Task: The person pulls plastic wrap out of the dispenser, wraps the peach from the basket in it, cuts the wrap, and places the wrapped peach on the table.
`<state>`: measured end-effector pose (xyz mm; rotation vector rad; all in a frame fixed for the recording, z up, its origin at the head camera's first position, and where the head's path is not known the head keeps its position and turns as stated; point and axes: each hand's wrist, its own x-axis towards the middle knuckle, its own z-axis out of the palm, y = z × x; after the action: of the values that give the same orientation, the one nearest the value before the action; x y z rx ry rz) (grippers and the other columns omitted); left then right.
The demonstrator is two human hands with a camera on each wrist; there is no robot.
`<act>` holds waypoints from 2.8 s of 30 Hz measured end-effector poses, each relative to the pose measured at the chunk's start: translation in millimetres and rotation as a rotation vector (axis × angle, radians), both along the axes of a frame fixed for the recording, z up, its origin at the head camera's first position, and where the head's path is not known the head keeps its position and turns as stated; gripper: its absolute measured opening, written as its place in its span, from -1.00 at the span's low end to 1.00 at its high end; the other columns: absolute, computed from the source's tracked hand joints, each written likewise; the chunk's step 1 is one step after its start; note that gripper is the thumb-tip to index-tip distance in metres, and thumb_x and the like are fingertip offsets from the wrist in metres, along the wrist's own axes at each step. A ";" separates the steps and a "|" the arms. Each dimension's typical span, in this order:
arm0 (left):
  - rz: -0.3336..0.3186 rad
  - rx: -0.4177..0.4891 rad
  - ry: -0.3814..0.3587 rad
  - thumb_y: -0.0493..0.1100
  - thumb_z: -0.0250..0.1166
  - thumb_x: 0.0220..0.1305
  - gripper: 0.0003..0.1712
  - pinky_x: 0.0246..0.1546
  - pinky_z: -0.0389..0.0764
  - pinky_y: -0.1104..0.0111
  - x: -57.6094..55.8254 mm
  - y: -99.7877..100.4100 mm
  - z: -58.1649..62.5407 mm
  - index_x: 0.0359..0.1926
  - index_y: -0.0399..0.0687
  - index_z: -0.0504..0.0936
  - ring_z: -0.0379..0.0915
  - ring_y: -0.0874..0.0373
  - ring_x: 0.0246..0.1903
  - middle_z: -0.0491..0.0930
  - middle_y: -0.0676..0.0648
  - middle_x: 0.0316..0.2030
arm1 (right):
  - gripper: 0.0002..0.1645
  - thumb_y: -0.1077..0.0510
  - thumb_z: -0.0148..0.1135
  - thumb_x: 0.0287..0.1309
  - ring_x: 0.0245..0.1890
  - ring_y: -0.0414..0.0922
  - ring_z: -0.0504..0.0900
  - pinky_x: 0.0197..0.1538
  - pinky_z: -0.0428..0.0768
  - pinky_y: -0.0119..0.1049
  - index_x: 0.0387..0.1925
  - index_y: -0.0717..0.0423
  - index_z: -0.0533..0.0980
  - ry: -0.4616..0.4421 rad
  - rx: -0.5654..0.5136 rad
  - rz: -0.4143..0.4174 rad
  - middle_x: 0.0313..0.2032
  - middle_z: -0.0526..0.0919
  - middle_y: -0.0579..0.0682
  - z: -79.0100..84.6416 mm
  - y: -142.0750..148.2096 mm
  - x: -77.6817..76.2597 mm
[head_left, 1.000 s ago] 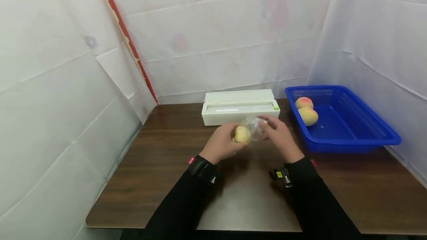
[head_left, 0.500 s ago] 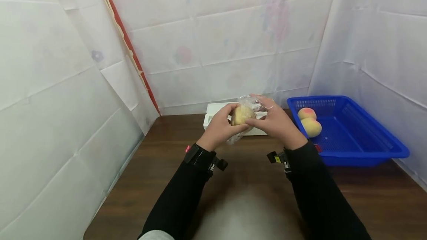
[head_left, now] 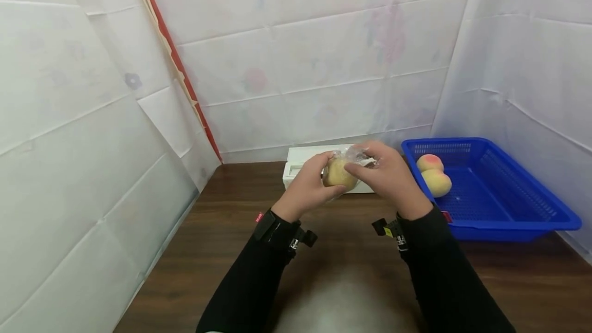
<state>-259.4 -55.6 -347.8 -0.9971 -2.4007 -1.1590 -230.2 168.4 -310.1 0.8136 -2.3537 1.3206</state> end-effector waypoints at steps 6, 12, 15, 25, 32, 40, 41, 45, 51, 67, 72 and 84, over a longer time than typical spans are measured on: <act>0.037 -0.041 0.018 -0.12 0.63 0.20 0.13 0.15 0.66 0.25 -0.4 5.8 -1.1 0.65 0.05 0.17 0.51 0.19 0.19 0.58 0.01 0.27 | -0.53 -0.07 0.39 0.43 0.19 0.01 0.65 0.20 0.65 0.05 0.26 -0.02 0.65 0.051 0.045 -0.027 0.26 0.66 0.05 2.4 1.5 2.5; 0.028 -0.041 0.030 -0.10 0.63 0.20 0.11 0.21 0.63 0.19 1.5 4.0 2.0 0.64 0.05 0.19 0.46 0.16 0.26 0.53 -0.01 0.34 | -0.63 -0.19 0.30 0.47 0.00 -0.20 0.70 0.10 0.67 -0.20 0.06 -0.08 0.74 0.078 -0.027 -0.074 0.03 0.78 -0.06 3.0 2.8 4.2; 0.036 -0.030 0.006 -0.09 0.62 0.21 0.07 0.20 0.64 0.22 2.9 2.9 1.7 0.62 0.05 0.23 0.47 0.19 0.24 0.52 0.01 0.35 | -0.63 -0.18 0.29 0.48 -0.06 -0.27 0.68 0.06 0.66 -0.24 0.06 -0.06 0.74 0.080 -0.041 -0.087 0.02 0.77 -0.05 2.2 5.0 5.1; 0.062 0.107 -0.095 0.09 0.56 0.29 -0.12 -0.07 0.77 0.28 5.1 -5.3 1.6 0.54 0.21 0.38 0.61 0.01 0.15 0.62 -0.02 0.24 | -0.86 0.26 0.46 0.30 -0.21 -0.24 0.63 -0.16 0.53 -0.45 -0.14 0.04 0.80 0.442 0.071 -0.019 -0.19 0.79 -0.01 2.9 4.6 0.5; 0.078 0.201 -0.120 0.19 0.49 0.33 -0.29 -0.12 0.78 0.22 6.8 -11.9 5.6 0.45 0.52 0.47 0.57 0.02 0.21 0.58 0.06 0.31 | -0.77 0.25 0.47 0.30 -0.10 -0.17 0.67 -0.09 0.54 -0.45 -0.04 0.00 0.79 0.511 0.140 0.021 -0.10 0.78 -0.03 3.5 1.2 4.6; 0.042 0.237 -0.142 0.21 0.44 0.39 -0.28 -0.09 0.76 0.20 8.3 -15.2 8.5 0.49 0.61 0.40 0.53 0.06 0.23 0.50 0.13 0.38 | -0.67 0.38 0.52 0.18 -0.02 -0.11 0.68 -0.01 0.53 -0.53 -0.05 0.03 0.79 0.561 0.172 0.054 -0.06 0.74 -0.02 3.2 -3.1 9.3; 0.038 0.243 -0.142 0.21 0.44 0.39 -0.29 -0.08 0.76 0.20 8.4 -15.6 8.4 0.49 0.60 0.41 0.53 0.06 0.22 0.50 0.14 0.38 | -0.66 0.38 0.51 0.18 0.00 -0.10 0.67 -0.01 0.53 -0.51 -0.04 0.04 0.79 0.567 0.177 0.058 -0.05 0.73 -0.02 3.1 -3.9 9.9; 0.016 0.301 -0.154 0.14 0.44 0.41 -0.34 -0.05 0.76 0.20 7.4 -18.2 8.2 0.47 0.51 0.47 0.56 0.05 0.16 0.61 0.07 0.23 | -0.62 0.36 0.53 0.18 0.08 -0.01 0.64 0.07 0.57 -0.39 0.04 0.08 0.77 0.607 0.185 0.052 0.00 0.71 0.05 1.9 -9.4 9.8; -0.015 0.449 -0.258 0.07 0.47 0.39 -0.34 -0.05 0.80 0.18 7.0 -19.4 11.1 0.46 0.25 0.51 0.66 0.00 0.03 0.64 -0.12 0.03 | -0.50 0.32 0.56 0.16 0.15 0.14 0.63 0.22 0.62 -0.01 0.17 0.14 0.73 0.709 0.202 0.039 0.07 0.72 0.15 -4.0 -17.0 3.2; -0.050 0.600 -0.402 0.05 0.36 0.49 -0.47 -0.10 0.82 0.12 9.2 -26.7 18.9 0.41 0.24 0.53 0.70 -0.03 0.00 0.61 -0.22 0.10 | -0.31 0.26 0.38 0.38 0.57 0.18 0.30 0.49 0.41 0.24 0.49 0.05 0.46 0.621 0.346 0.059 0.48 0.52 0.05 -2.1 -21.4 5.2; -0.073 0.641 -0.441 0.03 0.36 0.48 -0.48 -0.10 0.82 0.14 8.4 -31.1 19.5 0.40 0.22 0.54 0.69 -0.06 0.04 0.59 -0.22 0.19 | -0.33 0.25 0.29 0.45 0.68 0.15 0.12 0.59 0.19 0.32 0.52 0.03 0.43 0.558 0.350 0.103 0.54 0.43 0.01 -1.6 -19.5 5.1; -0.052 0.468 -0.326 0.05 0.35 0.44 -0.38 -0.01 0.75 0.19 15.5 -30.1 25.4 0.48 0.30 0.48 0.64 -0.03 0.13 0.53 -0.11 0.31 | -0.20 0.03 0.29 0.52 0.55 0.12 0.34 0.41 0.47 0.18 0.65 -0.17 0.22 0.274 0.056 0.077 0.60 0.29 0.07 -1.2 -7.9 5.1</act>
<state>-243.9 -85.7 -322.4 -0.7643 -2.1641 -1.9128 -225.1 160.5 -311.3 1.0394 -2.1712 1.0964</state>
